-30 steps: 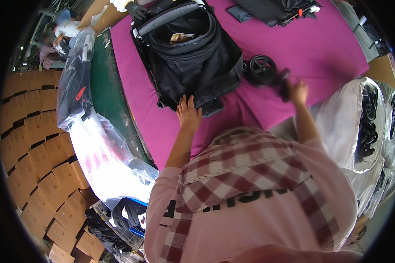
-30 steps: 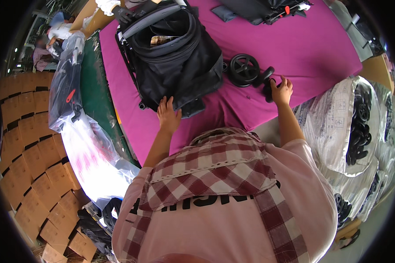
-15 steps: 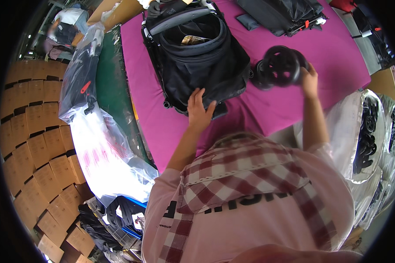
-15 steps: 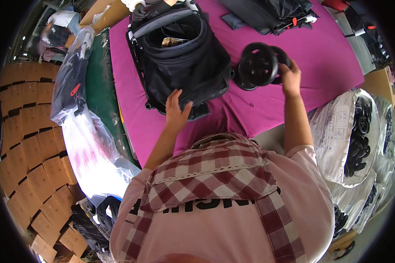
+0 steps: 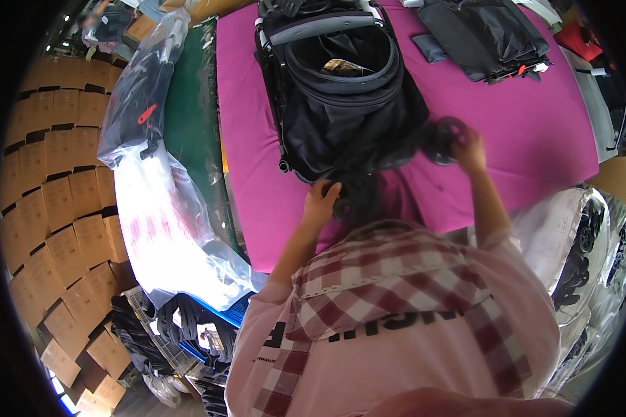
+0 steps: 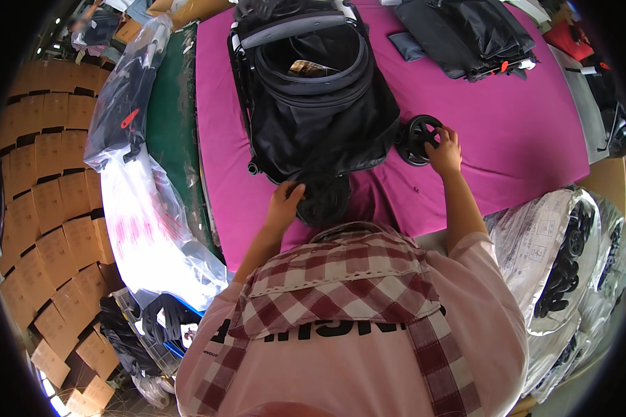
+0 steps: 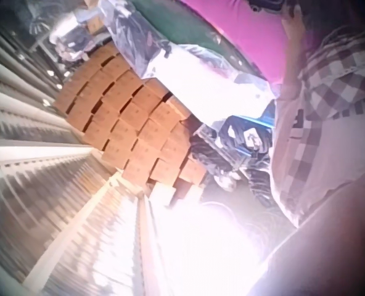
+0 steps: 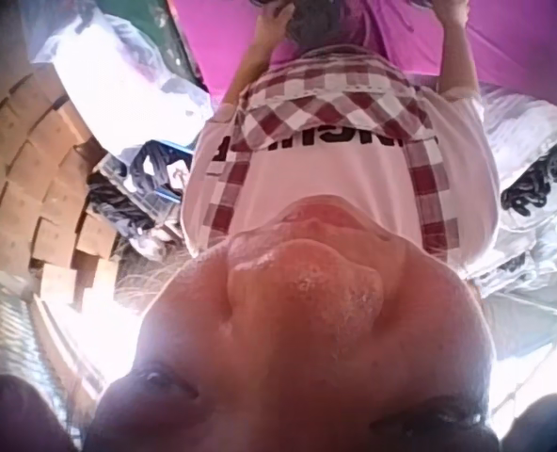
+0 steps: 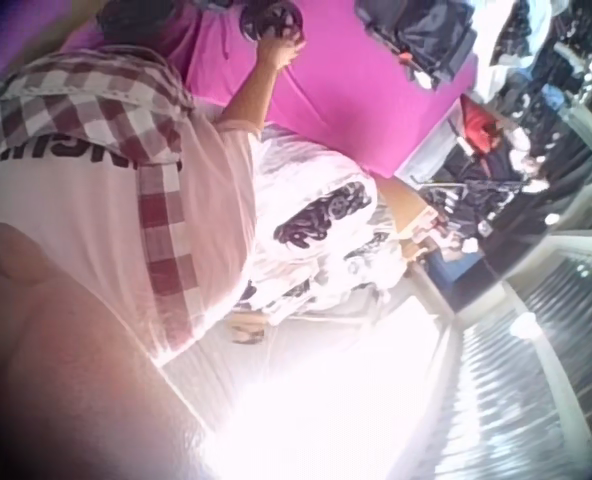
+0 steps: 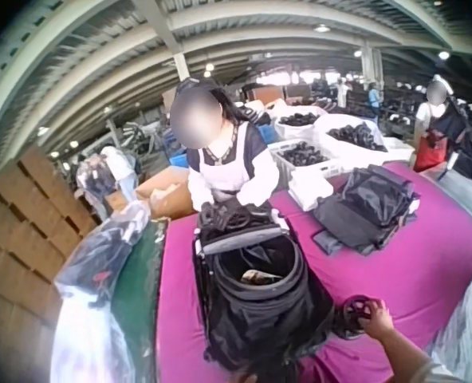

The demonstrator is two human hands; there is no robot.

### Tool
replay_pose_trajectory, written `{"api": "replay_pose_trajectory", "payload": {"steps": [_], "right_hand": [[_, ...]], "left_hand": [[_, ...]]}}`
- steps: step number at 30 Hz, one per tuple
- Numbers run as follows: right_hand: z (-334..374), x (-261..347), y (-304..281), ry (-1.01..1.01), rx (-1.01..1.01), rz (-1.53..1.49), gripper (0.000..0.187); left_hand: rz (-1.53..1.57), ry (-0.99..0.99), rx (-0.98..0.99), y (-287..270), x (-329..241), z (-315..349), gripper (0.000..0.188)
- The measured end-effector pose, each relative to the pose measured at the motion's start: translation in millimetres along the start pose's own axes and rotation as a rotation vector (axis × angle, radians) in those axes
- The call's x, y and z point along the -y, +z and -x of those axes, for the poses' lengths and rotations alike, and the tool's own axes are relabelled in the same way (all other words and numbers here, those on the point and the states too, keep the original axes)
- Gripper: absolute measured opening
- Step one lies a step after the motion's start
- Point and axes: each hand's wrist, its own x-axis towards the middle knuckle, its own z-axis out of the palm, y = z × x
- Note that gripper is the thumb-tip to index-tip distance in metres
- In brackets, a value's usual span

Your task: The person assembles baby strollers by attaching wheels and handles to the main frame, then places each completed unit into a clear plastic bag. The process is repeated for multiple strollers on a pink-covered work surface.

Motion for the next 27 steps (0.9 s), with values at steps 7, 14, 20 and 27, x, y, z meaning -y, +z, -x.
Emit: {"api": "replay_pose_trajectory", "payload": {"steps": [7,14,20,27], "right_hand": [[34,-31,32,-0.100,-0.160,-0.228,0.054],[-3,-77,63,0.374,-0.079,-0.870,0.058],[6,-75,77,0.381,0.120,-1.062,0.028],[8,-71,54,0.356,0.145,-1.134,0.029]], "left_hand": [[-0.128,-0.048,-0.216,-33,14,18,0.029],[-0.064,0.000,-0.458,-87,17,25,0.029],[-0.089,0.023,-0.484,-97,38,37,0.031],[-0.142,0.075,-0.490,-92,46,28,0.033]]}}
